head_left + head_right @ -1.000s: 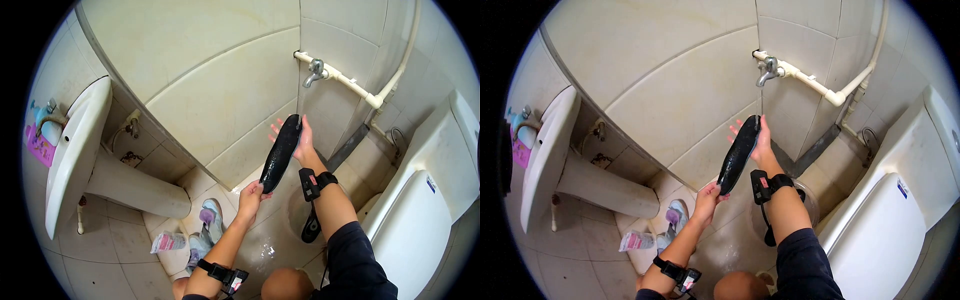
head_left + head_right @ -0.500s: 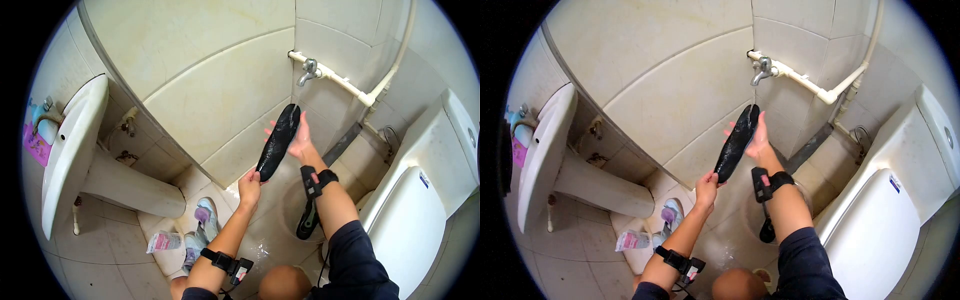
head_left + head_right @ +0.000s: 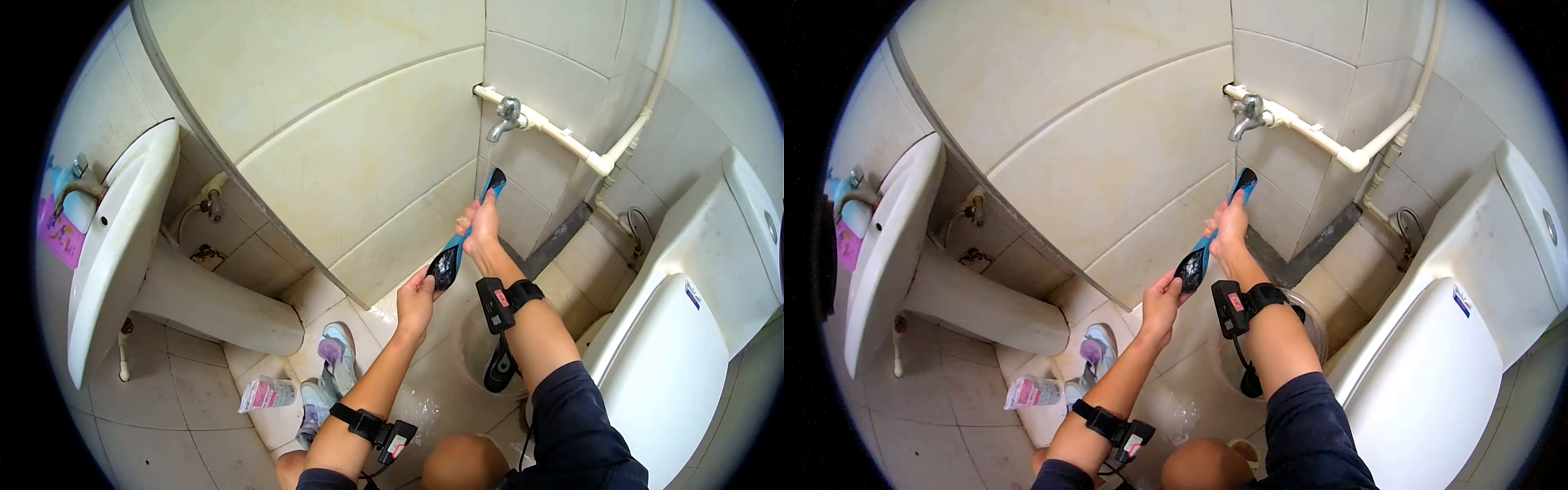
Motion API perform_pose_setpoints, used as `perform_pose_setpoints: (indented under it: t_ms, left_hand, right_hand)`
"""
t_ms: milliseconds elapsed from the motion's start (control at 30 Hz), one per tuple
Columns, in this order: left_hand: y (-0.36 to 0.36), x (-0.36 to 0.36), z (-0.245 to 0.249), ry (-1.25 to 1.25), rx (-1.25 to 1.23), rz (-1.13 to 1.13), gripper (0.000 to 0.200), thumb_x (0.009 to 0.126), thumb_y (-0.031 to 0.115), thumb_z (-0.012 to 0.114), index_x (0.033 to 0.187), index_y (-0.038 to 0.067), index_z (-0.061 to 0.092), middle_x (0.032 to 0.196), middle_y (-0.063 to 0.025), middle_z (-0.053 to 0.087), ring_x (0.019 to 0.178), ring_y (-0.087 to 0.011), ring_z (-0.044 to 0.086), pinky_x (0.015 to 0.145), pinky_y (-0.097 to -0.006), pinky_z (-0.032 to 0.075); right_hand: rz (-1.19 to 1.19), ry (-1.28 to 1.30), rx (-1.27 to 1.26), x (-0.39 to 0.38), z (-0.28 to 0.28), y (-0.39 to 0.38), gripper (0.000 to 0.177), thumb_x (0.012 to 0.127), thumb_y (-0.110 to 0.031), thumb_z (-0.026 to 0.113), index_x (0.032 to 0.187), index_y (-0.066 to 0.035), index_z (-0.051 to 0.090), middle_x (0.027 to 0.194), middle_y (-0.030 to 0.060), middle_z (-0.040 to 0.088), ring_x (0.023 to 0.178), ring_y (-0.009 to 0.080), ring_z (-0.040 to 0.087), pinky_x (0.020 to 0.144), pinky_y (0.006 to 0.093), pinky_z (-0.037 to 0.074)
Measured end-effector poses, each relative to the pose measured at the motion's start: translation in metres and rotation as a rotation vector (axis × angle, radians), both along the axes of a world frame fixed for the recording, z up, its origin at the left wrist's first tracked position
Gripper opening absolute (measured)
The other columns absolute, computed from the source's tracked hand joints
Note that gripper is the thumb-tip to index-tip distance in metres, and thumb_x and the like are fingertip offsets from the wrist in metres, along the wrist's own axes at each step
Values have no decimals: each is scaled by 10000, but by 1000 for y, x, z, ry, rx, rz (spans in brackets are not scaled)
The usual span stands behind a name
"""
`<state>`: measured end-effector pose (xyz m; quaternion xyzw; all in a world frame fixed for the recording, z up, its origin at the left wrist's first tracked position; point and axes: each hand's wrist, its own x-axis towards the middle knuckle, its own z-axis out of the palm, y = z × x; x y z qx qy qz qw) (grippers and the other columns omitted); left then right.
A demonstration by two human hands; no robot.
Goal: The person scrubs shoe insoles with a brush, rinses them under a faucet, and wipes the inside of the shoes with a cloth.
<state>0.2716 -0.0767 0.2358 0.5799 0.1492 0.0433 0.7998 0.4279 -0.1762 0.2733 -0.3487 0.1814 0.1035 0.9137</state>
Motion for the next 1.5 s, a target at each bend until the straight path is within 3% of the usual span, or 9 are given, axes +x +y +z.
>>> perform_pose_setpoints:
  t_ms: [300,333,400,600,800,867,967,1333,1500]
  left_hand:
    - [10,6,6,8,-11,-64,285,964,59,452,1203,-76,527,1113,-117,615,991,-175,614,919,-320,516]
    - [12,12,7,37,-4,-29,277,962,59,453,1187,-80,535,1111,-119,615,986,-178,616,915,-317,517]
    - [15,21,9,59,0,6,269,961,59,453,1170,-85,543,1109,-120,616,981,-181,617,911,-314,518]
    - [7,24,10,27,-62,11,282,960,50,445,1190,-83,540,1127,-127,608,985,-183,612,908,-303,516]
    - [1,24,2,3,-89,29,296,960,41,438,1216,-81,523,1139,-125,604,981,-167,611,898,-288,518]
    - [-2,21,1,-11,-82,8,306,960,44,443,1230,-79,516,1140,-119,603,981,-159,609,897,-281,515]
    - [-11,19,4,-24,-69,-33,328,959,49,456,1258,-78,497,1146,-109,599,988,-148,606,900,-271,507]
    - [-6,23,2,-63,-42,-24,353,962,64,469,1287,-73,462,1166,-100,593,1024,-145,598,911,-277,501]
    - [-3,18,15,-19,-136,-79,273,974,150,486,1149,-53,535,1031,-110,618,873,-184,640,833,-297,528]
  right_hand:
    - [104,-121,135,9,-2,-6,431,922,-540,446,808,-126,400,571,-14,369,452,141,371,435,315,347]
    - [186,-171,182,7,0,-9,490,898,-595,463,878,-107,430,732,64,526,626,215,553,581,366,485]
    - [216,-110,319,-2,9,-13,624,869,-672,433,1050,-76,461,959,157,588,874,350,606,781,490,507]
    - [275,-98,451,-12,3,-20,876,819,-796,265,1256,-54,426,1094,194,572,1001,420,566,888,609,426]
    - [337,-166,369,-13,-5,-15,883,803,-821,223,1125,-52,515,960,153,606,878,348,584,820,542,453]
    - [282,-94,334,-13,3,-16,809,798,-826,252,988,-87,523,755,84,559,651,247,534,622,434,457]
    - [241,-33,225,-10,6,-17,684,785,-832,319,799,-155,415,537,-42,324,412,91,263,398,261,217]
    - [55,-29,-3,-6,0,0,567,920,-666,307,694,-147,341,509,-59,205,375,98,169,384,282,137]
    - [193,-103,140,-7,9,-4,606,896,-688,343,823,-98,462,616,13,443,516,170,451,497,337,409]
